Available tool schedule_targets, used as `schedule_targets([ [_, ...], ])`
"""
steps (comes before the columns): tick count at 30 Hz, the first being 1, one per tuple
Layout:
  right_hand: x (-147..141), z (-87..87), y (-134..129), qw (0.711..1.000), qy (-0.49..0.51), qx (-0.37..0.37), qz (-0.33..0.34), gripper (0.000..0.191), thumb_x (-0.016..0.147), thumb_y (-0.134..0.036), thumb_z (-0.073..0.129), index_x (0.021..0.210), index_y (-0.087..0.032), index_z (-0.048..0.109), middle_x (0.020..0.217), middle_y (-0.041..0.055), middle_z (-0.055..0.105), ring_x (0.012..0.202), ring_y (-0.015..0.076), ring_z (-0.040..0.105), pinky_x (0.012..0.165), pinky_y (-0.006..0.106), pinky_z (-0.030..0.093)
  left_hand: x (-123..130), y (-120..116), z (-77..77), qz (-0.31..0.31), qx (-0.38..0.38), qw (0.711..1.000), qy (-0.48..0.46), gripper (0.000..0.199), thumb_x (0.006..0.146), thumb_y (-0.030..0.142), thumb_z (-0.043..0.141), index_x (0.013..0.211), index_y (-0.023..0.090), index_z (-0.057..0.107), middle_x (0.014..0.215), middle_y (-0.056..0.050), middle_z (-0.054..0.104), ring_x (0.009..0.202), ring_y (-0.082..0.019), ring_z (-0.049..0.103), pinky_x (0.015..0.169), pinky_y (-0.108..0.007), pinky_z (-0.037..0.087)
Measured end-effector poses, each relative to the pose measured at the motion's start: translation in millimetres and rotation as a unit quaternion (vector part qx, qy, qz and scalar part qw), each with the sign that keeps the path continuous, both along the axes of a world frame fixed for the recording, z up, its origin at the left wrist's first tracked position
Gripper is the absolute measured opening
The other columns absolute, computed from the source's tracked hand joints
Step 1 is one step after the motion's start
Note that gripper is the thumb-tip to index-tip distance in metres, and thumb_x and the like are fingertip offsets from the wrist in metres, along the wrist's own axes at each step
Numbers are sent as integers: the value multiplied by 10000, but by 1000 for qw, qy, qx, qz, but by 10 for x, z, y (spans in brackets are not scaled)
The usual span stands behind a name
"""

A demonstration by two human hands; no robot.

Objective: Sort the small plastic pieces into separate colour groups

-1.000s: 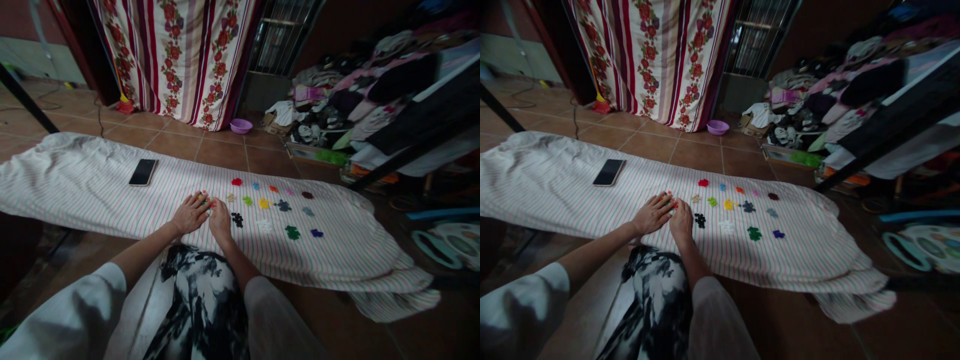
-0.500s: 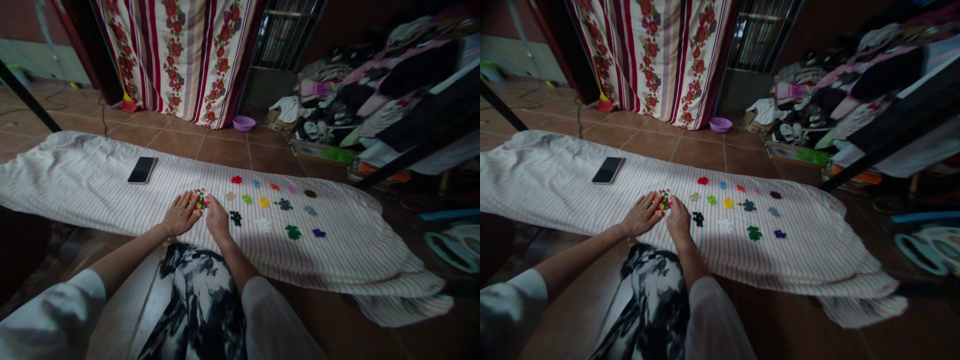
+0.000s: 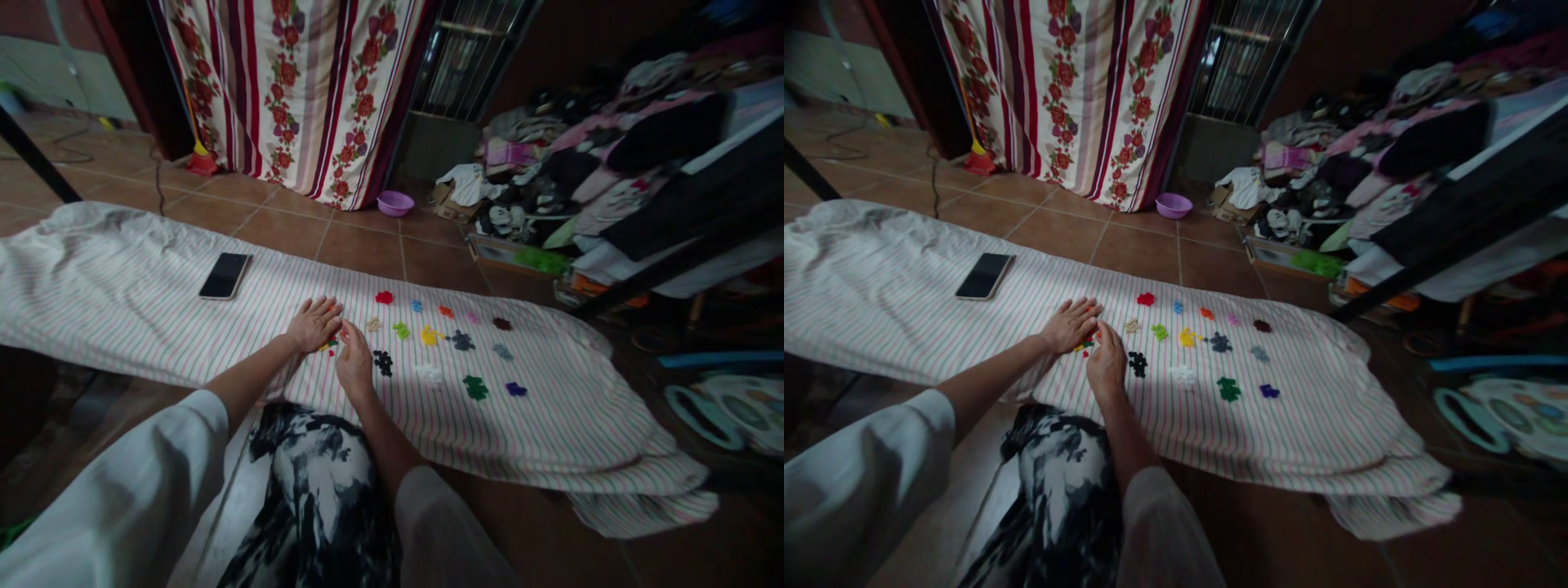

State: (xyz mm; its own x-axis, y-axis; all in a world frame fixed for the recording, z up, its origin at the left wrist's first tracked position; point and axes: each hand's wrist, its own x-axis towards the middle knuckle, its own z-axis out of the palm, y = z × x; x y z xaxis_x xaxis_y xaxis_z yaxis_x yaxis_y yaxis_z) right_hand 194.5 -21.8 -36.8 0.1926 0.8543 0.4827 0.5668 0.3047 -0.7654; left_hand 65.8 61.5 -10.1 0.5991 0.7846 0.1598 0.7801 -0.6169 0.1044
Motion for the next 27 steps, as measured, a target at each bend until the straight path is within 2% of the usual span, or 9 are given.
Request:
schedule_targets([
  [3, 0, 19, -3, 1000, 9, 3, 1, 579, 771, -27, 341, 1289, -172, 555, 1269, 114, 605, 1027, 175, 654, 922, 335, 568, -8, 90, -28, -20, -23, 999, -11, 525, 999, 387, 183, 1478, 258, 353, 1533, -85, 386, 1449, -279, 283, 1127, -548, 298],
  [7, 7, 5, 11, 999, 41, 1, 2, 536, 798, -49, 344, 1272, -181, 558, 1186, 107, 644, 971, 173, 672, 875, 338, 589, -102, 107, -116, -56, 2, 996, -73, 518, 1001, 400, 199, 1490, 275, 313, 1537, -91, 379, 1466, -276, 237, 1095, -557, 355],
  [10, 16, -31, 36, 996, 85, 14, 19, 517, 811, -56, 344, 1270, -180, 546, 1147, 106, 655, 1008, 180, 667, 851, 344, 599, -225, 4, -144, -79, 38, 988, -128, 511, 1005, 367, 200, 1497, 258, 282, 1527, -109, 391, 1466, -238, 245, 1107, -520, 370],
  [13, 21, -49, 57, 992, 119, 29, 31, 487, 823, -62, 346, 1251, -184, 545, 1129, 105, 650, 1017, 183, 666, 820, 347, 610, -391, -235, -142, -82, 79, 981, -155, 513, 1005, 341, 214, 1509, 247, 236, 1525, -117, 391, 1476, -224, 216, 1140, -531, 332],
  [16, 23, -37, 65, 991, 126, 43, 21, 476, 808, -59, 345, 1210, -184, 566, 1154, 106, 618, 1016, 174, 657, 808, 330, 613, -559, -569, -158, -83, 104, 983, -126, 512, 999, 357, 278, 1504, 279, 243, 1529, -105, 387, 1482, -234, 197, 1144, -560, 306],
  [20, 39, -17, 64, 993, 105, 46, 3, 459, 782, -57, 349, 1145, -176, 604, 1173, 113, 596, 1034, 172, 629, 835, 327, 604, -651, -916, -165, -42, 104, 992, -54, 564, 991, 424, 321, 1499, 182, 284, 1544, -153, 342, 1476, -263, 208, 1158, -504, 280],
  [23, 49, -16, 65, 995, 86, 41, -1, 431, 777, -59, 351, 1084, -168, 633, 1156, 118, 612, 1055, 184, 612, 886, 355, 585, -571, -966, -114, -35, 94, 995, -6, 559, 993, 452, 299, 1486, 190, 326, 1569, -120, 299, 1467, -245, 238, 1171, -463, 254],
  [27, 46, -14, 57, 997, 72, 34, -1, 433, 756, -56, 355, 1047, -167, 656, 1123, 110, 637, 1058, 188, 611, 935, 372, 561, -392, -819, -39, -8, 85, 996, 10, 567, 998, 450, 249, 1470, 154, 355, 1568, -121, 289, 1467, -232, 237, 1169, -452, 258],
])
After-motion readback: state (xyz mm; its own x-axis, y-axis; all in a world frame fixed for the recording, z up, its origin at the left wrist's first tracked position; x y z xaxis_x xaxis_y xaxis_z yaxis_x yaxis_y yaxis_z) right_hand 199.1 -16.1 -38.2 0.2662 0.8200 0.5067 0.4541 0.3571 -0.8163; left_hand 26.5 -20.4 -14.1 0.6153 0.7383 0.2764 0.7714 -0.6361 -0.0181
